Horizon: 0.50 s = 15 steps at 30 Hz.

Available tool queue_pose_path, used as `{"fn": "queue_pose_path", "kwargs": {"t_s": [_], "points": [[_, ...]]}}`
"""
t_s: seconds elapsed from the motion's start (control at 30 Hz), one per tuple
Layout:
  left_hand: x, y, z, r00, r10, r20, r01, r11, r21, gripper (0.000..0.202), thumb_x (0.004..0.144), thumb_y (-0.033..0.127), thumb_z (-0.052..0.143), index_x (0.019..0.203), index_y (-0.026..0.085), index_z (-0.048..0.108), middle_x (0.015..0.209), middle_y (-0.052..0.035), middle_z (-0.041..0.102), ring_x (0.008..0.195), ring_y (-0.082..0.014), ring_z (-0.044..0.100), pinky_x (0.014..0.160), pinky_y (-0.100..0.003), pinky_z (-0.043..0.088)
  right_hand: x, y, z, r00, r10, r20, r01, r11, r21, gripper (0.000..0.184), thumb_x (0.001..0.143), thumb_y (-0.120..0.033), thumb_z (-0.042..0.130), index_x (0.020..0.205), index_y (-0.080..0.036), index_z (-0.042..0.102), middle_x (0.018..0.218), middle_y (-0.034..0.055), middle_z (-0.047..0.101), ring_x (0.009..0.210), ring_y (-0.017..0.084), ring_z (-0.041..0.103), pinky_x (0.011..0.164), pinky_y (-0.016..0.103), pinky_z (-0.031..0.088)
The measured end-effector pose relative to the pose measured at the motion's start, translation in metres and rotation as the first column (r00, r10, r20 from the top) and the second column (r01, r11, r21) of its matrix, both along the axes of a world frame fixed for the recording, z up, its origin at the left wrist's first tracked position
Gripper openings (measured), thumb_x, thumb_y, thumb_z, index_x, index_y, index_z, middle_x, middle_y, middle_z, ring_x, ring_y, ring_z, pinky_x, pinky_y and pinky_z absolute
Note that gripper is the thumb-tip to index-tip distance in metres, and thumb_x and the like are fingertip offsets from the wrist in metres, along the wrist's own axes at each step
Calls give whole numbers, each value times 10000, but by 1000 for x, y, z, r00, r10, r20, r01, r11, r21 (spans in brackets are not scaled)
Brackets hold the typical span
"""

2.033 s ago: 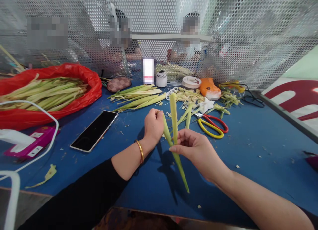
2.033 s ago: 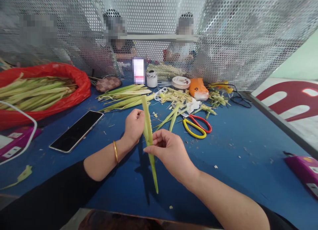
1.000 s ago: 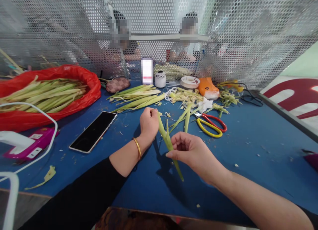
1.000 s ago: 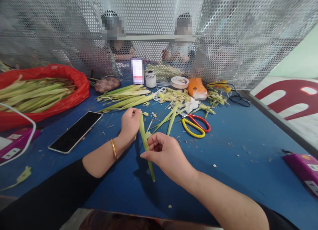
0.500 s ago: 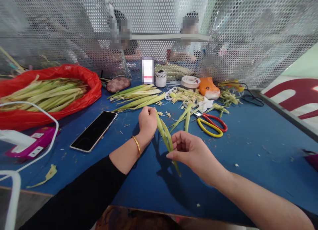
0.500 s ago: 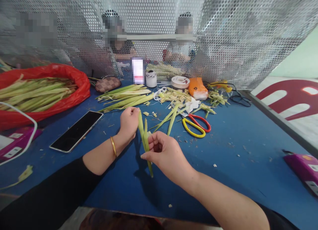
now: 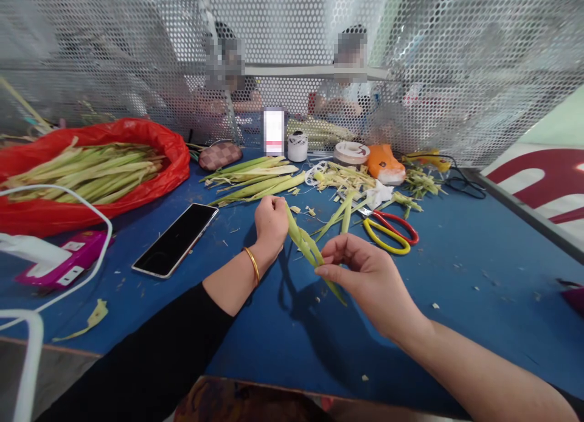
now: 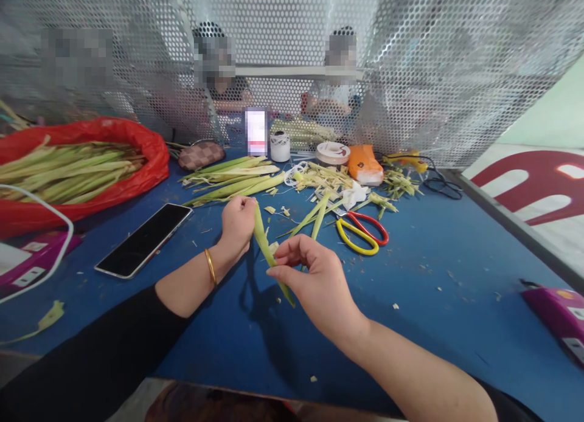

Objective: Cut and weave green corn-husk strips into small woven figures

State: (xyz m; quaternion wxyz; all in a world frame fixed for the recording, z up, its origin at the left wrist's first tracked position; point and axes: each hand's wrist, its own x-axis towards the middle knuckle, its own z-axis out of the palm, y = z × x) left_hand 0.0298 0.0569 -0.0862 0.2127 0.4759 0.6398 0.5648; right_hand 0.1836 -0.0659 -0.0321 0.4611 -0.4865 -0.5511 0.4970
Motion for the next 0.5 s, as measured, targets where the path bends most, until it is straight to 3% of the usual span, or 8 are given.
{"fn": "queue_pose_path", "kwargs": {"t_s": [0.17, 0.3, 0.5], "points": [[1, -1, 0, 999, -6, -33, 6, 1000, -10, 174, 818, 302, 504, 691, 202, 568, 660, -13, 600, 631, -171, 544, 583, -277, 387, -1, -1, 1, 998, -41, -55, 41, 999, 6, 118, 707, -205, 716, 768, -198, 614, 699, -32, 594, 630, 103, 514, 596, 235, 445], [1, -4, 2, 998, -12, -63, 11, 1000, -15, 182, 827, 304, 496, 690, 204, 560, 650, -11, 601, 618, -170, 538, 579, -281, 378, -2, -2, 5, 980, -49, -194, 54, 998, 22, 135, 697, -216, 734, 769, -203, 621, 704, -23, 592, 631, 108, 531, 586, 230, 465], [-3, -3, 6, 993, -9, -116, 7, 1000, -15, 179, 824, 297, 491, 680, 209, 550, 667, -22, 603, 639, -177, 537, 612, -291, 373, 1, -6, 18, 915, 78, -396, -73, 997, 29, 228, 659, -286, 800, 751, -213, 605, 667, -27, 563, 589, 115, 506, 556, 253, 452]]}}
